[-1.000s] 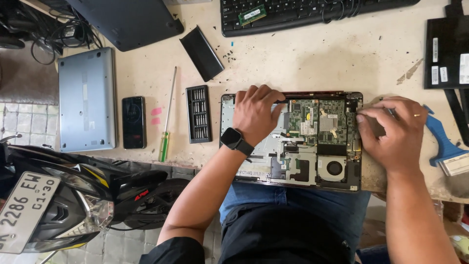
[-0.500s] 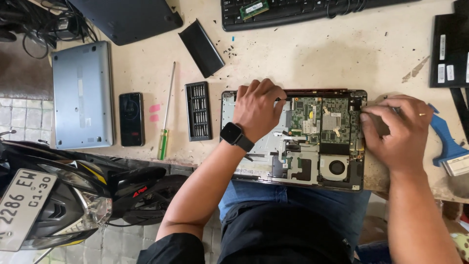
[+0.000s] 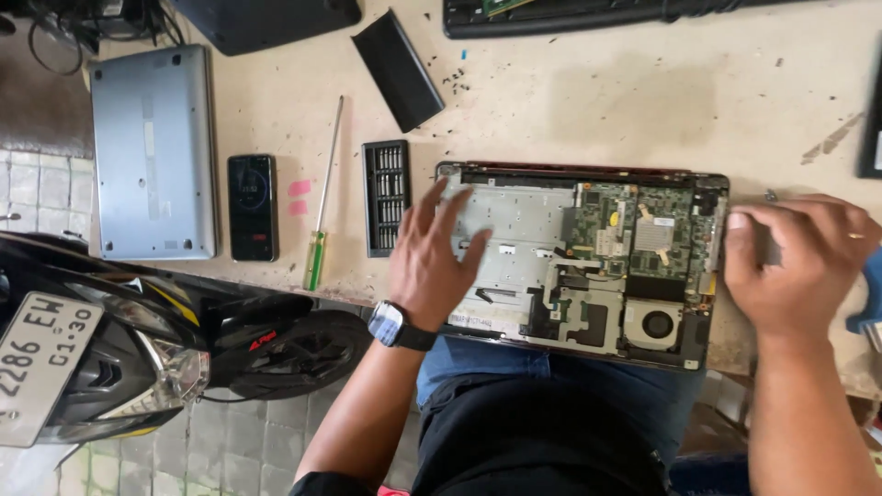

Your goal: The person is unscrewing internal components and disconnecting ribbon cables from a laptop motherboard during a repair process.

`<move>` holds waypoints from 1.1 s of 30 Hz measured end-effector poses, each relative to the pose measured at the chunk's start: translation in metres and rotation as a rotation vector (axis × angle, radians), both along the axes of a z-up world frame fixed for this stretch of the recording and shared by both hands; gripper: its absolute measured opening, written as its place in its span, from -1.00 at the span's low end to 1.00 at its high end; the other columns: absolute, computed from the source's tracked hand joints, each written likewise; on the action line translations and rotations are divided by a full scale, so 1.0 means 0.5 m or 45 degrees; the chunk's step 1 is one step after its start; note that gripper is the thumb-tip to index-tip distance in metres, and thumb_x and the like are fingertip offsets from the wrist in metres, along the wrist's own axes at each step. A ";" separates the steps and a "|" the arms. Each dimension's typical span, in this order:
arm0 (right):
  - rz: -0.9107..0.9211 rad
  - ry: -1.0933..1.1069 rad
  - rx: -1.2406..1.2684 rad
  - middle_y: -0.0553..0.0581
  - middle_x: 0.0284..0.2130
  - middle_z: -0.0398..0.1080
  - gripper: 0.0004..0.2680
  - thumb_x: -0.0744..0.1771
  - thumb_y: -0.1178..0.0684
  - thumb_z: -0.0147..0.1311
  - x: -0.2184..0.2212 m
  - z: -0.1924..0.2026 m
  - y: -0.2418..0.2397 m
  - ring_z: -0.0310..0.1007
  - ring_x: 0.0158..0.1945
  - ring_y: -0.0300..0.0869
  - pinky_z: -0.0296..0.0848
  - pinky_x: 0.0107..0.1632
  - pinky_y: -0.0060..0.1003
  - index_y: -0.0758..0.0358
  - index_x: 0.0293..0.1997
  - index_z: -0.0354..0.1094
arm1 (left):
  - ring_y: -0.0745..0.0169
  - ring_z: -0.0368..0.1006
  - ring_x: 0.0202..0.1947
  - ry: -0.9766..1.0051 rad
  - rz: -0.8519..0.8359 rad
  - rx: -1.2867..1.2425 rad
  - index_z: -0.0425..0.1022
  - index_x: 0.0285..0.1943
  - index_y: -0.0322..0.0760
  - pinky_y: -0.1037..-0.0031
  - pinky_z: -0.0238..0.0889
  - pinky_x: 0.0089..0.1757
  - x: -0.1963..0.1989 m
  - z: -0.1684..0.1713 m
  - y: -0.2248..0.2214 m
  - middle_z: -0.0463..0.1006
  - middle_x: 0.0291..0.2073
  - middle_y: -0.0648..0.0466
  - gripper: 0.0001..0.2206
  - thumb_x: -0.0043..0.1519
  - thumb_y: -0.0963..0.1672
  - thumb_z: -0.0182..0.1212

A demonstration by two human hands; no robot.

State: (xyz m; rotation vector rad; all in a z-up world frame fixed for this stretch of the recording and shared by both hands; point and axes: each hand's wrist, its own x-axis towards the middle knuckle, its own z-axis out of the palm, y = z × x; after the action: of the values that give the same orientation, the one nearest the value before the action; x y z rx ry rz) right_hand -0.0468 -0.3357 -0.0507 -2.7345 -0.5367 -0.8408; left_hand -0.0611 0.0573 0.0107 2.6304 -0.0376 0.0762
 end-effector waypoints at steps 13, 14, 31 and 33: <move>0.020 -0.018 0.023 0.23 -0.15 0.52 -0.78 0.53 0.09 0.29 0.006 -0.012 -0.010 0.60 0.02 0.09 0.37 0.32 0.00 0.35 -0.25 0.62 | -0.07 0.42 0.15 -0.249 0.006 -0.002 0.37 0.31 -0.06 0.05 0.36 0.06 0.030 -0.021 -0.023 0.46 0.22 -0.06 -0.59 0.30 0.01 0.20; 0.043 -0.014 0.025 0.24 -0.17 0.51 -0.79 0.53 0.11 0.29 0.006 -0.004 -0.006 0.61 0.02 0.10 0.36 0.30 -0.01 0.37 -0.25 0.62 | -0.05 0.44 0.12 -0.288 -0.059 -0.032 0.47 0.21 -0.03 0.06 0.38 0.04 0.037 -0.025 -0.036 0.51 0.18 -0.01 -0.68 0.31 0.01 0.19; 0.021 0.033 0.063 0.19 -0.15 0.51 -0.81 0.49 0.10 0.34 0.003 0.006 0.003 0.58 0.05 0.06 0.17 0.38 -0.03 0.31 -0.28 0.62 | -0.03 0.40 -0.05 -0.376 -0.322 -0.003 0.63 -0.27 -0.10 0.10 0.31 -0.11 0.129 -0.039 -0.127 0.51 -0.06 0.15 -0.92 0.23 -0.11 0.24; 0.015 0.046 0.059 0.20 -0.12 0.52 -0.82 0.48 0.11 0.35 0.002 0.005 0.002 0.58 0.05 0.06 0.18 0.40 -0.04 0.30 -0.28 0.62 | 0.01 0.39 -0.07 -0.376 -0.458 0.066 0.56 -0.31 -0.17 0.14 0.32 -0.12 0.140 -0.035 -0.123 0.48 -0.03 0.11 -0.91 0.25 -0.13 0.22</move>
State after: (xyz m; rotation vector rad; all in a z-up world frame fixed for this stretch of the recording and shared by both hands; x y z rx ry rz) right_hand -0.0459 -0.3345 -0.0484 -2.6967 -0.5187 -0.7897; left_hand 0.0091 -0.0042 -0.0067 2.5974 -0.6164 0.3407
